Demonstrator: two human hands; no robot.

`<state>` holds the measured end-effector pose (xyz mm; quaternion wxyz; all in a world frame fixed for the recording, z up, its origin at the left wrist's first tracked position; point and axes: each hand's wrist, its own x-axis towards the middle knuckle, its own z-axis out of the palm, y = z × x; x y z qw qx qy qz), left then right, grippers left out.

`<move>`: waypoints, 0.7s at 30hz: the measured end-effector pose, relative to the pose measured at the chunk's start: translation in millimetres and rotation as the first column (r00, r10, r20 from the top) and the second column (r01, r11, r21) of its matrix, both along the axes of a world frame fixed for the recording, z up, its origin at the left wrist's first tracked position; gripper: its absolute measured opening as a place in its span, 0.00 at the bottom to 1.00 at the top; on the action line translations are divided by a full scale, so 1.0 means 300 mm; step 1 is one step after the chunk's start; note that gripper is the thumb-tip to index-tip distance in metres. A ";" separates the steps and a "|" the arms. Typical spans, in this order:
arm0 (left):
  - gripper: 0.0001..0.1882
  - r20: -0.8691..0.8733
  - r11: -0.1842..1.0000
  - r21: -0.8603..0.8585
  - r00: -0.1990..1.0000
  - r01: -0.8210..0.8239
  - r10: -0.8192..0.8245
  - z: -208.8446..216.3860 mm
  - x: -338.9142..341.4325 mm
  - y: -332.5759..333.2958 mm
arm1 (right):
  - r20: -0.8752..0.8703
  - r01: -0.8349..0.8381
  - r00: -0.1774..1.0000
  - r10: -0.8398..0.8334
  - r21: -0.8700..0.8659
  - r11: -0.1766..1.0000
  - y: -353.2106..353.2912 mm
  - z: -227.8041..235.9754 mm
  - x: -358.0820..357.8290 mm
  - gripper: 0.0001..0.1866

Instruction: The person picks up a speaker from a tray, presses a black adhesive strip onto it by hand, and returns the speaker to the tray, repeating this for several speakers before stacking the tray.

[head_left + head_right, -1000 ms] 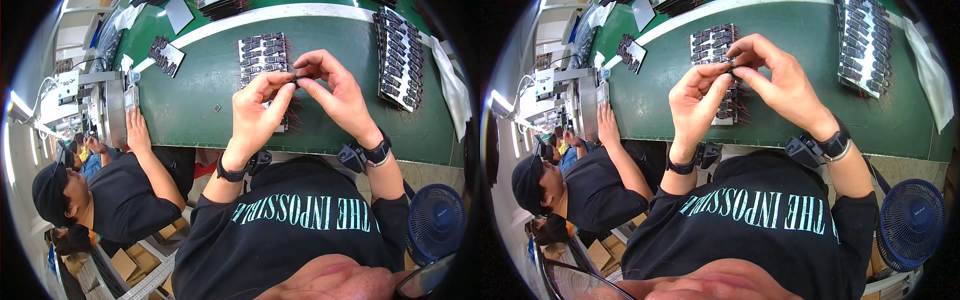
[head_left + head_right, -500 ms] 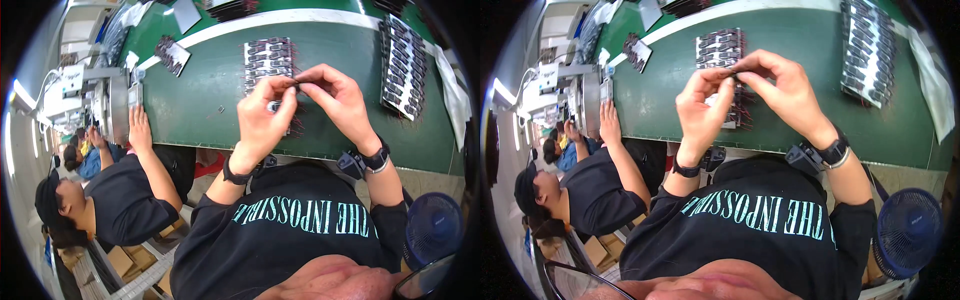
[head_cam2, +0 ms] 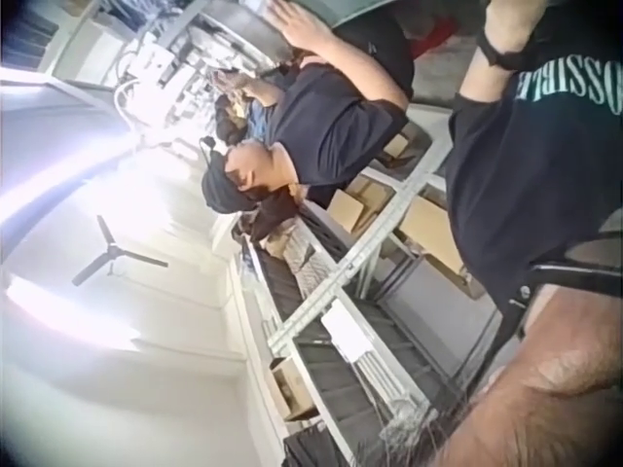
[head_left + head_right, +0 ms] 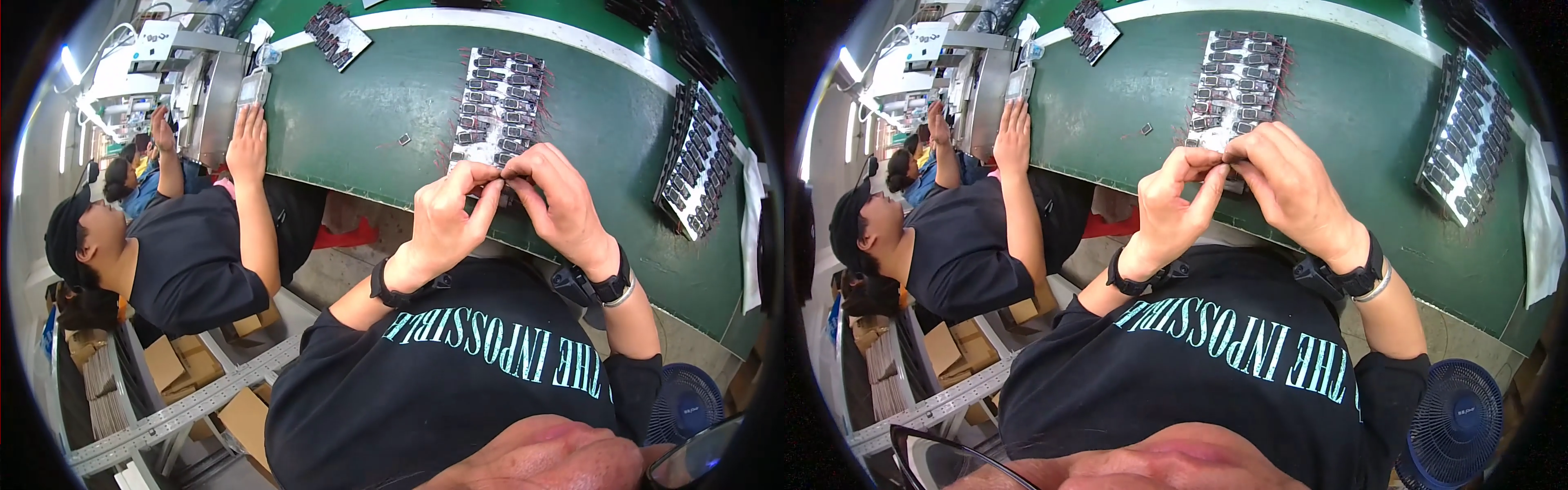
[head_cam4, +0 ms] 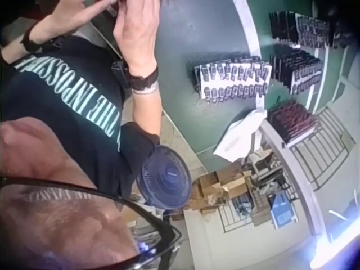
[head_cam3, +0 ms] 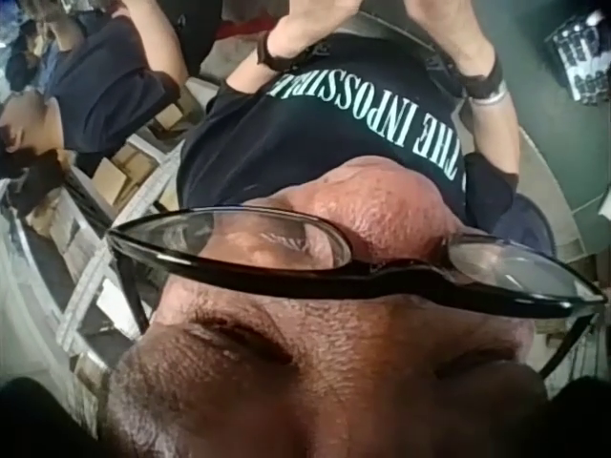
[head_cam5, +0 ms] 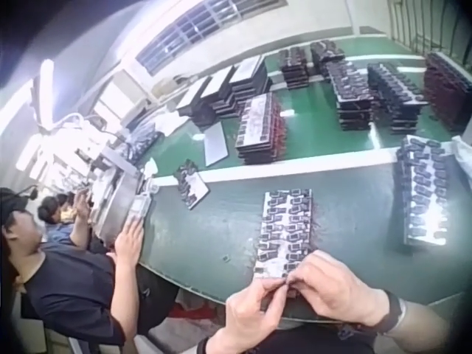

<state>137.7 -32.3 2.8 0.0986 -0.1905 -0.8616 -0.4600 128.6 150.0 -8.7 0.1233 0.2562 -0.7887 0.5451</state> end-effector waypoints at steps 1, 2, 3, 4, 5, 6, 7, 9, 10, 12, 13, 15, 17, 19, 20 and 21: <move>0.06 -0.042 0.999 -0.035 0.999 0.001 -0.002 -0.001 0.006 -0.001 | -0.017 -0.013 1.000 0.013 0.034 0.999 0.001 0.001 0.003 0.12; 0.06 -0.041 0.999 -0.034 0.999 -0.004 0.002 -0.005 0.014 -0.004 | -0.033 -0.025 0.999 0.027 0.067 0.997 0.001 0.001 0.005 0.13; 0.06 -0.055 1.000 -0.026 0.998 -0.002 0.001 -0.005 0.019 -0.007 | -0.050 -0.032 0.998 0.037 0.100 0.994 0.001 0.002 0.006 0.14; 0.06 -0.069 1.000 -0.019 0.998 -0.001 -0.001 -0.001 0.023 -0.009 | -0.050 -0.032 0.998 0.038 0.101 0.994 0.000 0.005 0.005 0.14; 0.06 -0.082 1.000 -0.011 0.997 0.001 -0.002 0.002 0.024 -0.012 | -0.073 -0.027 0.997 0.032 0.066 0.997 -0.004 0.011 0.002 0.15; 0.06 -0.081 1.000 -0.010 0.997 0.000 -0.001 0.005 0.020 -0.022 | -0.094 -0.023 0.995 0.026 0.030 0.999 -0.007 0.019 -0.001 0.15; 0.05 -0.061 0.999 0.016 0.997 -0.051 0.051 0.014 0.008 -0.041 | -0.116 -0.020 0.993 0.019 -0.006 1.000 -0.008 0.025 -0.004 0.16; 0.04 -0.009 0.984 0.069 0.986 -0.163 0.164 0.039 -0.008 -0.080 | -0.160 0.029 0.987 -0.023 0.034 0.999 0.011 0.029 -0.012 0.16; 0.04 -0.005 0.983 0.072 0.986 -0.168 0.168 0.042 -0.024 -0.106 | -0.213 0.088 0.974 -0.072 0.064 0.994 0.023 0.030 -0.022 0.17; 0.05 0.282 0.874 0.377 0.937 -0.307 0.208 0.040 -0.066 -0.158 | -0.267 0.143 0.957 -0.113 0.096 0.985 0.025 0.027 -0.031 0.17; 0.05 0.284 0.872 0.384 0.937 -0.305 0.203 0.034 -0.087 -0.173 | -0.287 0.143 0.953 -0.096 0.149 0.978 0.025 0.024 -0.035 0.16; 0.05 0.301 0.836 0.454 0.936 -0.308 0.182 0.015 -0.119 -0.202 | -0.324 0.141 0.945 -0.054 0.252 0.957 0.019 0.021 -0.041 0.14; 0.06 0.309 0.812 0.494 0.936 -0.311 0.171 -0.005 -0.131 -0.217 | -0.323 0.142 0.946 -0.043 0.290 0.947 -0.013 0.031 -0.048 0.12; 0.07 0.296 0.817 0.488 0.939 -0.308 0.177 -0.021 -0.134 -0.238 | -0.316 0.144 0.948 -0.030 0.346 0.927 -0.072 0.044 -0.058 0.09; 0.07 0.289 0.818 0.488 0.941 -0.303 0.176 -0.028 -0.135 -0.242 | -0.317 0.147 0.948 -0.030 0.353 0.924 -0.095 0.048 -0.070 0.09; 0.07 0.289 0.815 0.495 0.942 -0.301 0.171 -0.035 -0.133 -0.247 | -0.309 0.130 0.951 0.013 0.438 0.889 -0.120 0.050 -0.086 0.07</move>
